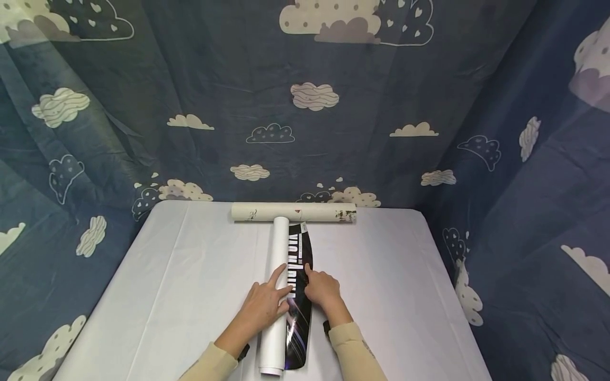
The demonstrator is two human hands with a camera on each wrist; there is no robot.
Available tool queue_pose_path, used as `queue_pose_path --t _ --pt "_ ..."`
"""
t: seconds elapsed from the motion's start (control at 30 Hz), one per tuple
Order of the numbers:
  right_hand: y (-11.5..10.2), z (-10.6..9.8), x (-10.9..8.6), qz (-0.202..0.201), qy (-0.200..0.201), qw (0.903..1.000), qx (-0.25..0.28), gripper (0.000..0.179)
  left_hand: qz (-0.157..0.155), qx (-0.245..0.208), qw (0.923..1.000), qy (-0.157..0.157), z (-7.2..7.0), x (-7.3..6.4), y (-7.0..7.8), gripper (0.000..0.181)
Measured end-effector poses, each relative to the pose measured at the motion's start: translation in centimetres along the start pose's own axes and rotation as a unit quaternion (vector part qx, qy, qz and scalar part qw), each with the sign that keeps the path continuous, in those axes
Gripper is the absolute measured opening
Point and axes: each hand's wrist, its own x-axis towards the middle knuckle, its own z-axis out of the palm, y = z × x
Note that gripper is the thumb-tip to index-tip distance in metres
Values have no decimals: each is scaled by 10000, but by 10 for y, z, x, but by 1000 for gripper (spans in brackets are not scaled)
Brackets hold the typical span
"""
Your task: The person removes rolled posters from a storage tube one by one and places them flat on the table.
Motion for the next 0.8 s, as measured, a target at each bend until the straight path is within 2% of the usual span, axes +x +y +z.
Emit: queue_pose_path --t 0.17,0.37,0.5,0.63,0.8 --pt "2 0 0 25 55 10000 -20 67 -71 -125 9998 -128 2 -1 -2 42" --pt "4 0 1 36 67 10000 22 67 -120 -36 9997 -197 4 0 -4 37" --pt "6 2 2 24 52 10000 35 67 -183 20 9995 -272 5 0 -6 43" --pt "8 1 2 21 74 10000 25 67 -180 8 9998 -108 5 0 -7 38" --pt "12 1 2 28 106 9999 22 69 -35 88 9999 49 8 -2 -10 37"
